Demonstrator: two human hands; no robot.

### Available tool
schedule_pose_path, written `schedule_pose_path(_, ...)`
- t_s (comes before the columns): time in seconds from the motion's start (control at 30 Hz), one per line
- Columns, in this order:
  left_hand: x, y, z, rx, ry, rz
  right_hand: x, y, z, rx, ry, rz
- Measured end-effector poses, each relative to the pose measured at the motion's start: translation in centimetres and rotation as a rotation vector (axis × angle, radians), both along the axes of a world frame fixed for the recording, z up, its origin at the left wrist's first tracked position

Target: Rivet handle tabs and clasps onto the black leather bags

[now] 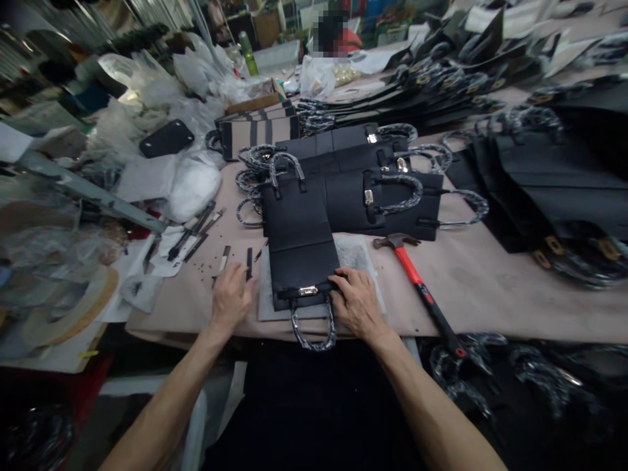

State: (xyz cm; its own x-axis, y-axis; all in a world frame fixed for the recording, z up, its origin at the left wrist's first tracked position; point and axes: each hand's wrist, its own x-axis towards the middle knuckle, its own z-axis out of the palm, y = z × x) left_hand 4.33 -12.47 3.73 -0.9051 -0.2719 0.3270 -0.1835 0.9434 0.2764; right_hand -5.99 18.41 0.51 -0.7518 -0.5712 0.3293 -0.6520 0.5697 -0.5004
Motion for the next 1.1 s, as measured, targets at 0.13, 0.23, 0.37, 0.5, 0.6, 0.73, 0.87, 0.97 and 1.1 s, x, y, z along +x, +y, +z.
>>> schedule_pose_path(0.13,0.3,6.2,-0.8,0.2,0.042,-0.341,-0.2,0.1,-0.6,-0.01,0.011,-0.004)
schedule_pose_path(0.23,-0.6,8.2,-0.4,0.142,-0.039,-0.303,-0.4,0.0,-0.6,0.007,0.037,0.004)
schedule_pose_path(0.37,-2.2,8.1,0.8,-0.01,-0.186,-0.417,-1.1,-0.3,0.6,0.144,0.105,0.106)
schedule_pose_path(0.5,-2.2,7.7,1.4,-0.096,-0.231,-0.551,-2.1,-0.7,2.7,0.342,0.155,0.319)
schedule_pose_path(0.6,-1.6,7.5,1.2,-0.152,-0.226,-0.568,-2.5,-1.1,4.2,0.463,0.217,0.454)
schedule_pose_path(0.73,-0.9,6.4,0.1,-0.069,-0.123,-0.589,-2.5,-2.0,5.2,0.571,0.366,0.542)
schedule_pose_path(0.87,-0.4,4.2,-2.1,0.185,0.057,-0.662,-2.2,-2.3,4.9,0.591,0.394,0.533)
schedule_pose_path(0.97,-0.1,2.9,-3.7,0.32,0.112,-0.715,-2.3,-1.8,4.6,0.56,0.316,0.493)
schedule_pose_path(1.1,0.1,2.3,-4.5,0.376,0.116,-0.736,-3.0,-0.7,4.3,0.475,0.218,0.513)
